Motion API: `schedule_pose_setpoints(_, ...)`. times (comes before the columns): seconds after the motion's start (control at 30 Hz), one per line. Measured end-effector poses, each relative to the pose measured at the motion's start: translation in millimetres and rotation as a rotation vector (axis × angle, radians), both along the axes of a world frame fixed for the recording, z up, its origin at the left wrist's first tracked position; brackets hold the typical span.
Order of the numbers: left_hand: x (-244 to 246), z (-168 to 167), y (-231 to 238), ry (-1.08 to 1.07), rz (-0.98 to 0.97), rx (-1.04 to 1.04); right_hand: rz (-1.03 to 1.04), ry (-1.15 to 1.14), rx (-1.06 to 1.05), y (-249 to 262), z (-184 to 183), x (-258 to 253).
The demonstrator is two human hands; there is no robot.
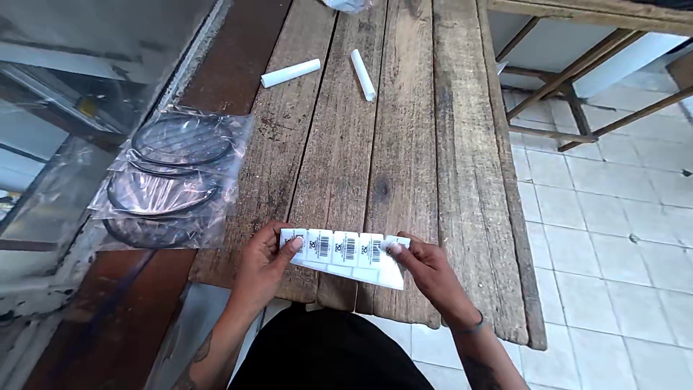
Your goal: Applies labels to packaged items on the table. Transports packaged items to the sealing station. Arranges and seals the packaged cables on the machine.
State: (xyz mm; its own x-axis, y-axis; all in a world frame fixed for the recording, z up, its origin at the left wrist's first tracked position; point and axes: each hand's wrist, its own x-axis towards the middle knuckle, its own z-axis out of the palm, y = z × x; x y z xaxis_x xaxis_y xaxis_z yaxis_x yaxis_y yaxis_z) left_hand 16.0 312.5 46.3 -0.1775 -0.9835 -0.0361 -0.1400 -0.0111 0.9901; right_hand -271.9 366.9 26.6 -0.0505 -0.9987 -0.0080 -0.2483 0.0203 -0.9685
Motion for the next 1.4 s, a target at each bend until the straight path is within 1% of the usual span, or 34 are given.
schedule_pose_setpoints(0.1,-3.7,3.5,6.2,0.005,0.029,0.027,0.099,-0.133,0.062,9.1,1.6,-6.8)
schedule_pose_setpoints(0.17,-6.6,9.0,11.1,0.003,0.048,0.048,0.058,-0.188,0.11,16.1,5.1,-5.3)
schedule_pose_setpoints(0.23,-10.1,15.6,15.0,-0.04,0.054,0.05,0.03,-0.182,0.102,18.6,6.4,-6.6)
schedule_pose_setpoints(0.33,-10.2,21.9,18.8,-0.181,0.06,-0.008,0.083,-0.155,0.106,21.3,3.8,-10.3)
schedule_pose_setpoints(0.37,-10.3,22.5,18.7,-0.212,0.078,-0.023,0.091,-0.146,0.115,22.7,3.3,-9.7)
schedule_pose_setpoints(0.4,-11.8,22.4,18.2,-0.2,0.118,-0.008,0.081,-0.132,0.111,23.4,2.9,-7.8)
schedule_pose_setpoints(0.43,-13.7,21.3,18.2,-0.123,0.177,0.039,0.06,-0.12,0.086,23.7,1.7,-5.2)
schedule_pose_setpoints(0.5,-14.9,17.2,22.7,0.212,0.259,0.221,0.017,-0.1,-0.012,24.9,-2.9,0.2)
schedule_pose_setpoints(0.53,-15.3,13.9,26.3,0.379,0.233,0.324,-0.007,-0.083,-0.067,25.1,-4.7,2.6)
schedule_pose_setpoints(0.57,-18.7,7.8,30.0,0.483,0.194,0.405,-0.032,-0.066,-0.122,24.4,-5.9,5.1)
schedule_pose_setpoints(0.63,-40.2,-5.6,39.4,0.572,0.223,0.491,-0.074,-0.004,-0.202,22.1,-7.8,11.9)
schedule_pose_setpoints(0.73,-68.6,-8.0,40.0,0.53,0.273,0.565,-0.085,0.136,-0.232,20.6,-12.8,27.0)
schedule_pose_setpoints(0.77,-69.6,-7.0,34.8,0.5,0.286,0.552,-0.08,0.132,-0.187,21.4,-14.2,31.1)
schedule_pose_setpoints(0.8,-66.7,-6.3,28.4,0.471,0.303,0.524,-0.071,0.106,-0.09,24.2,-15.0,33.2)
schedule_pose_setpoints(0.87,-52.3,-3.8,14.7,0.394,0.321,0.446,0.017,0.05,0.196,34.8,-14.9,30.2)
schedule_pose_setpoints(0.9,-43.2,-2.0,7.3,0.342,0.323,0.388,0.15,0.003,0.338,41.0,-12.7,27.2)
schedule_pose_setpoints(0.93,-33.9,-1.2,-0.6,0.294,0.32,0.318,0.329,-0.033,0.446,46.3,-9.3,26.4)
schedule_pose_setpoints(0.97,-26.0,-1.3,-8.4,0.259,0.318,0.247,0.493,-0.003,0.488,50.9,-4.5,30.0)
schedule_pose_setpoints(1.0,-19.3,-1.6,-14.5,0.236,0.303,0.182,0.572,0.077,0.441,55.2,-0.3,37.5)
schedule_pose_setpoints(1.03,-14.7,-1.5,-20.3,0.228,0.284,0.133,0.584,0.179,0.308,57.7,1.3,46.1)
schedule_pose_setpoints(1.1,-11.2,0.9,-29.7,0.223,0.253,0.083,0.52,0.41,-0.009,55.6,-5.9,61.1)
schedule_pose_setpoints(1.17,-13.2,1.5,-33.6,0.218,0.211,0.046,0.418,0.631,-0.219,48.0,-19.0,67.4)
schedule_pose_setpoints(1.2,-14.4,1.1,-34.7,0.216,0.179,0.032,0.382,0.719,-0.29,41.9,-26.1,68.5)
schedule_pose_setpoints(1.23,-14.9,0.7,-35.1,0.212,0.146,0.033,0.376,0.78,-0.327,36.8,-32.6,70.2)
schedule_pose_setpoints(1.3,-14.6,-1.2,-34.6,0.213,0.092,0.081,0.429,0.827,-0.332,32.5,-40.1,76.2)
schedule_pose_setpoints(1.4,-9.0,4.2,-35.9,0.272,-0.005,0.229,0.472,0.794,-0.285,33.2,-38.8,80.5)
